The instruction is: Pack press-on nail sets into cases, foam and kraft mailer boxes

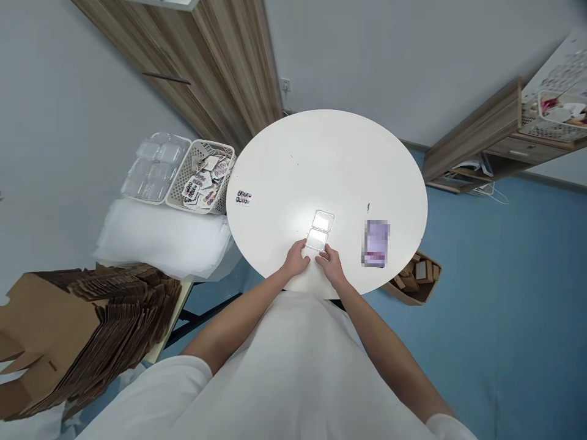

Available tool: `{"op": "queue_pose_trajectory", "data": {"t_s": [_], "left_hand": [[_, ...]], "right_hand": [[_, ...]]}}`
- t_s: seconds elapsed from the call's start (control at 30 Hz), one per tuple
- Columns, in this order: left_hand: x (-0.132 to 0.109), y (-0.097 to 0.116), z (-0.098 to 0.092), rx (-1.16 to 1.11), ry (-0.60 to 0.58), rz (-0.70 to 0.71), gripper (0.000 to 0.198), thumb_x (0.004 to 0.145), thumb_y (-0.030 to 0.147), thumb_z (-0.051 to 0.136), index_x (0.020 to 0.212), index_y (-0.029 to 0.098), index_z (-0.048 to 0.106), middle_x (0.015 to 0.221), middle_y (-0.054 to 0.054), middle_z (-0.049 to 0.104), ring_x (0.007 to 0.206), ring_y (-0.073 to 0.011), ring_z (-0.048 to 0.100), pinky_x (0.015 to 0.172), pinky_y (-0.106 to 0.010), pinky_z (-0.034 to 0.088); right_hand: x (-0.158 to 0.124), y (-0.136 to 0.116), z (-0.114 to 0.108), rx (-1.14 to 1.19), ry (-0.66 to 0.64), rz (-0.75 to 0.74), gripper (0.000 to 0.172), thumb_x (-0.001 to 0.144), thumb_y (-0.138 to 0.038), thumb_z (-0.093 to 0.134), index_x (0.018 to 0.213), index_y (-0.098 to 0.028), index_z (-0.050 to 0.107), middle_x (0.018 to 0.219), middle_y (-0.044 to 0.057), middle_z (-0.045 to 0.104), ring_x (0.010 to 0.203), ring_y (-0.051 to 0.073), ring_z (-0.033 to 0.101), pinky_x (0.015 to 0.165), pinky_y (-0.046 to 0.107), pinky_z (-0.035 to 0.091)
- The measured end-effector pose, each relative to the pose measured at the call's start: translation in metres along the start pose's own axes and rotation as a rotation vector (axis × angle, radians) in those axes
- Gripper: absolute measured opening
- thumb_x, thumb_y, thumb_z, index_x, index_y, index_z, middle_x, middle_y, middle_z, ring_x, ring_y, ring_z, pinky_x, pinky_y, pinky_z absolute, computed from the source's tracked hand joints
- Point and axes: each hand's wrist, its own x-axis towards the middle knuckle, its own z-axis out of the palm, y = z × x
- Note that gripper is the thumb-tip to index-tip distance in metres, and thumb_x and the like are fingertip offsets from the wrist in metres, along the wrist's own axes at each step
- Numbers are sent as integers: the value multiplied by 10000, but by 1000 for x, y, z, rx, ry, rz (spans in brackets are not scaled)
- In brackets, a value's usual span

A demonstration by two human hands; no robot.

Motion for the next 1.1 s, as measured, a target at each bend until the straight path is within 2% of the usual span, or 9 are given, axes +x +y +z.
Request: {"op": "queue_pose_trajectory", "data": {"t_s": [0.23,0.33,0.43,0.5,0.6,0.7,0.83,0.97,1.1], "left_hand": [[-6,4,4,-43,36,-23,650,656,80,523,1277,187,366,1264,-86,426,1143,-204,421,980,-353,341],[-10,2,1,-121,31,-76,631,688,101,530,1285,185,346,1303,-99,383,1151,-192,417,958,-336,367],[-13,-3,-15,-196,24,-171,587,723,138,541,1276,183,350,1302,-116,387,1127,-183,443,906,-317,407],[-13,-9,-34,-207,21,-204,538,743,169,543,1254,187,375,1290,-114,409,1091,-179,472,865,-310,430],[-8,-20,-76,-158,34,-163,451,758,204,537,1197,187,434,1255,-101,453,1009,-167,513,802,-297,456],[2,-35,-125,-44,83,-78,384,754,212,534,1135,189,483,1182,-83,510,924,-154,535,741,-280,466],[20,-53,-191,167,131,26,351,753,231,526,1101,190,503,1106,-60,538,851,-146,542,712,-277,464],[42,-55,-241,361,101,62,373,772,250,507,1136,174,471,1094,-64,520,823,-143,546,741,-284,461],[67,-42,-270,619,18,140,413,762,204,517,1167,166,440,1133,-82,480,937,-190,537,809,-304,432]], "right_hand": [[5,8,-3,34,-28,-25,683,636,-360,626,1267,-295,371,1231,53,376,1105,206,459,942,352,406],[1,11,-5,89,6,-25,621,665,-377,596,1242,-277,390,1220,59,415,1089,198,474,921,355,409],[-8,10,-3,101,97,-51,508,688,-384,572,1161,-240,456,1121,68,502,1026,185,504,895,347,408],[-13,6,5,77,138,-77,435,691,-384,570,1091,-230,496,1020,57,548,924,174,532,844,341,425],[-16,-4,30,31,118,-130,329,698,-387,564,985,-228,545,876,33,560,764,154,524,749,326,442],[-10,-16,69,-23,80,-177,268,695,-403,564,894,-224,576,765,18,544,695,148,494,695,315,438],[6,-30,125,-88,35,-178,276,694,-422,559,869,-210,582,668,-5,518,635,138,473,652,306,430],[23,-41,164,-167,-6,-180,264,695,-378,558,882,-194,581,679,-12,529,620,122,479,664,305,432],[45,-50,184,-326,-12,-223,257,682,-318,557,911,-201,576,840,23,580,728,140,528,717,319,442]]}}
